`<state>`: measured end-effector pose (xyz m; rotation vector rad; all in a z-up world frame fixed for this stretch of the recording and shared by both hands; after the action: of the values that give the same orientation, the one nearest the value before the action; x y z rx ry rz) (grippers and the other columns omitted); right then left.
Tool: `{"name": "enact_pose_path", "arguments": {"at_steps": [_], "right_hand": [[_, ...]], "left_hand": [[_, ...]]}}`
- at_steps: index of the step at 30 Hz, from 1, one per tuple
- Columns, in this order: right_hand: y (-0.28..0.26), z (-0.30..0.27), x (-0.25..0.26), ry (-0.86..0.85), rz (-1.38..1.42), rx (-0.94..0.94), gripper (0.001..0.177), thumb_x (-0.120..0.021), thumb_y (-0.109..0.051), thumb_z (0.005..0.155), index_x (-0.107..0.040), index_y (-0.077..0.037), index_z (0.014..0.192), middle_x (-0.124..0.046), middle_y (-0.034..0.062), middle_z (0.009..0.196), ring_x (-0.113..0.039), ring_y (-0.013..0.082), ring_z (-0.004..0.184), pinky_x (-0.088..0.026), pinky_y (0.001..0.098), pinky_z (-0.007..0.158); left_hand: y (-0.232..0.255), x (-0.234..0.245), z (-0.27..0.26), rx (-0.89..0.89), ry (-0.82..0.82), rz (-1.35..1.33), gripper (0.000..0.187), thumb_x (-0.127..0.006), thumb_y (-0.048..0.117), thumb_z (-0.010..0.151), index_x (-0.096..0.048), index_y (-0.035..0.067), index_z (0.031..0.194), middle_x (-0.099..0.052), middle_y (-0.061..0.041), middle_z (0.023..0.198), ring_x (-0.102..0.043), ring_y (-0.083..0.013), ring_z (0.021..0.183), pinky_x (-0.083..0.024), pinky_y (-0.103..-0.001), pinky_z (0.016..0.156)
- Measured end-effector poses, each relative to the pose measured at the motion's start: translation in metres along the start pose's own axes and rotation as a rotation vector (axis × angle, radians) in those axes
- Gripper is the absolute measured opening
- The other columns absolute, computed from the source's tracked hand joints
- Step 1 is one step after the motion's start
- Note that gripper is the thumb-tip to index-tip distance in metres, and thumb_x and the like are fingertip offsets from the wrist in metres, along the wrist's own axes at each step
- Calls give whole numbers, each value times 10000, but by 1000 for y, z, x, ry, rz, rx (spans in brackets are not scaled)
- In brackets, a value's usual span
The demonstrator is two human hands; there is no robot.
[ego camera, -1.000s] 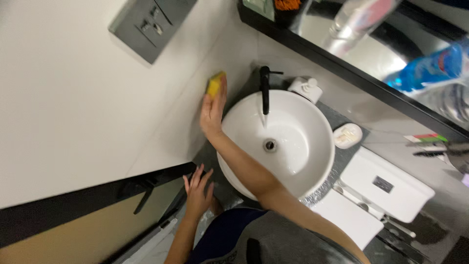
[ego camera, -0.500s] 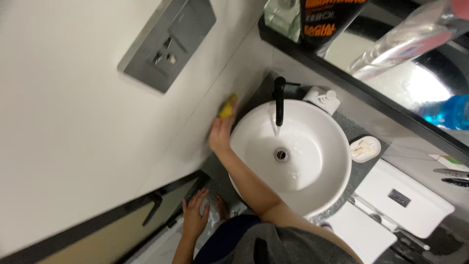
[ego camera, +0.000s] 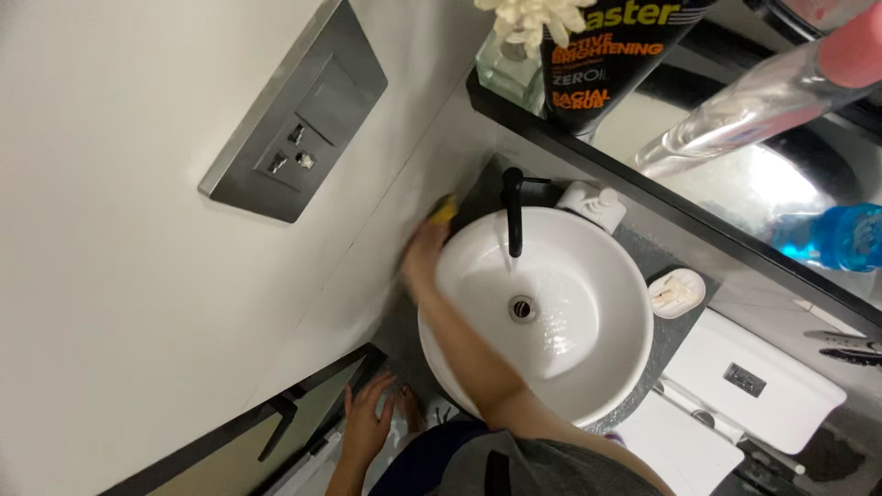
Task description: The person cleans a bathroom sink and surrounding countertop using a yellow sponge and running water. They scrub the sink basin, faucet, and countertop, rinse the sponge, and wipe the surfaces. The person also briefly handles a white bar of soap and a bottle of liquid soap.
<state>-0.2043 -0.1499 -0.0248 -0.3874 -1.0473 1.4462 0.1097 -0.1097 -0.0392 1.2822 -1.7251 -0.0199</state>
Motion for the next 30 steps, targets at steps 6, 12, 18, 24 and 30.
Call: {"name": "enact_pose_path", "arguments": {"at_steps": [6,12,18,24,30], "right_hand": [[120,118,35,180,71,-420,766,-456,-339,1072,-75,46,1613,-77,286,1668,-116,426,1555,-71,558,1276],[-22,46,8,0,43,47,805,-467,-352,1063,-49,65,1610,-47,302,1669,-83,446,1562,-31,580,1285],[34,84,11,137,58,-219,845,-477,-366,1055,-23,85,1607,-16,318,1671,-49,466,1570,9,603,1293],[-129,-47,-22,-212,35,511,886,-488,-379,1046,2,104,1604,15,335,1672,-16,486,1578,48,626,1302],[-69,82,11,68,71,-35,855,-468,-344,1042,-4,83,1619,0,303,1689,-40,487,1588,43,616,1312]], "left_hand": [[-35,-23,-15,0,18,-9,361,-560,239,965,-651,166,1307,-668,-44,1359,-563,-257,1316,-41,-611,1227],[-60,-42,-31,-82,75,73,359,-580,328,978,-659,161,1286,-658,-81,1330,-573,-298,1285,-110,-627,1218],[-58,-28,-29,-15,-4,-16,322,-545,293,989,-659,175,1266,-675,-37,1320,-593,-252,1285,-29,-609,1247],[-30,-4,-32,4,-4,-89,286,-564,250,980,-666,196,1241,-686,-7,1312,-593,-212,1294,-32,-567,1263],[-58,-19,-52,12,-4,-65,293,-553,239,993,-661,199,1262,-692,-4,1307,-605,-197,1287,-39,-569,1280]]}}
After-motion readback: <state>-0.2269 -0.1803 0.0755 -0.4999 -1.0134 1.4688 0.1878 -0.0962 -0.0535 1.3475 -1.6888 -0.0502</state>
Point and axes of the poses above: each hand's wrist, its own z-axis towards the middle knuckle, its own x-axis out of the back of the hand, y = z × x, the point moved 7 cm from there along z, towards the middle knuckle
